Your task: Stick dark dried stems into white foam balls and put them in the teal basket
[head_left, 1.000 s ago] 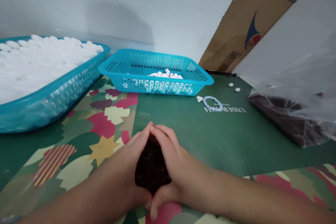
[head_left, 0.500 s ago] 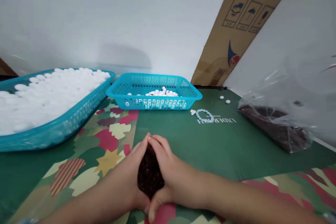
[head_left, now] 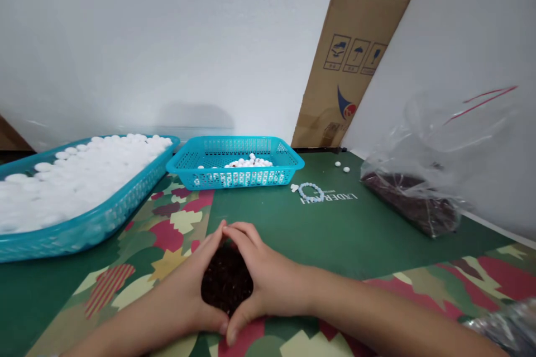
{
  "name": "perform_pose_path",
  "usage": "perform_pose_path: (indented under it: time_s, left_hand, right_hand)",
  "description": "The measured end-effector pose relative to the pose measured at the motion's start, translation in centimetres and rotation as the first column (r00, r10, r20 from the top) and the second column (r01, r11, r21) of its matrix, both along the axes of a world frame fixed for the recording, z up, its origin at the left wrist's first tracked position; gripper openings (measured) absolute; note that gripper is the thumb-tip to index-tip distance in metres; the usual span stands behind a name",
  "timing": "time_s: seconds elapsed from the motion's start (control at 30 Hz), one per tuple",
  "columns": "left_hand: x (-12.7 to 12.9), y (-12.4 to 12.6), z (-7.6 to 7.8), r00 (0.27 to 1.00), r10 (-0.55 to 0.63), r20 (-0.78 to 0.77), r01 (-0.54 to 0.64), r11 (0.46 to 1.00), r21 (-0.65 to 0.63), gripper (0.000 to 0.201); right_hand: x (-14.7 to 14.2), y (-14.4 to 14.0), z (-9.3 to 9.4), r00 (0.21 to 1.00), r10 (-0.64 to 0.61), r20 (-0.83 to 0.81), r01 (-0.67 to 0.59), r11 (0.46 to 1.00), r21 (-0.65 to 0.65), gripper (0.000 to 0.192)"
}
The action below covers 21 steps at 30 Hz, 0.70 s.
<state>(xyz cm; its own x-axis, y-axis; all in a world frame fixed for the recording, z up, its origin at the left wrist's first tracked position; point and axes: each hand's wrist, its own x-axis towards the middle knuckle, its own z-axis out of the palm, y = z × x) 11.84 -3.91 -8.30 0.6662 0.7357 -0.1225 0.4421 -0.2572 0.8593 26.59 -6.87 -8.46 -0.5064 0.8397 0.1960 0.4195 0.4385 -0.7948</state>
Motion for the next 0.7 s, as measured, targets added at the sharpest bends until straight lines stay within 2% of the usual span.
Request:
perform_pose_path:
  time_s: [0.17,0.33,0.43,0.53,0.7]
  left_hand:
    - [-0.4,0.1,0.1,1.000,-0.003,0.021,0.004,1.000,-0.031,0.096]
    - [-0.5,0.2,0.6,0.983,-0.040,0.181,0.078,0.975,-0.206,0.096]
    - [-0.5,0.3,0.7,0.970,-0.004,0.244,0.082,0.946,-0.312,0.103]
    - [-0.6,0.3,1.3,0.966,0.100,0.237,0.005,0.914,-0.406,0.104]
    - [-0.3,-0.1,2.3,0.956,0.260,0.138,-0.187,0.899,-0.396,0.070]
  right_hand:
    - [0.2,0.1,0.2,1.000,0.009,-0.026,-0.010,0.999,-0.045,0.101]
    - [0.3,0.3,0.1,0.999,0.011,-0.037,-0.013,0.998,-0.069,0.101]
    - [0.4,0.4,0.0,0.998,0.019,-0.054,-0.023,0.998,-0.066,0.100]
    - [0.5,0.4,0.1,0.997,0.023,-0.080,-0.029,0.997,-0.073,0.094]
    - [0.5,0.3,0.5,0.986,-0.008,-0.168,-0.018,0.988,-0.155,0.084]
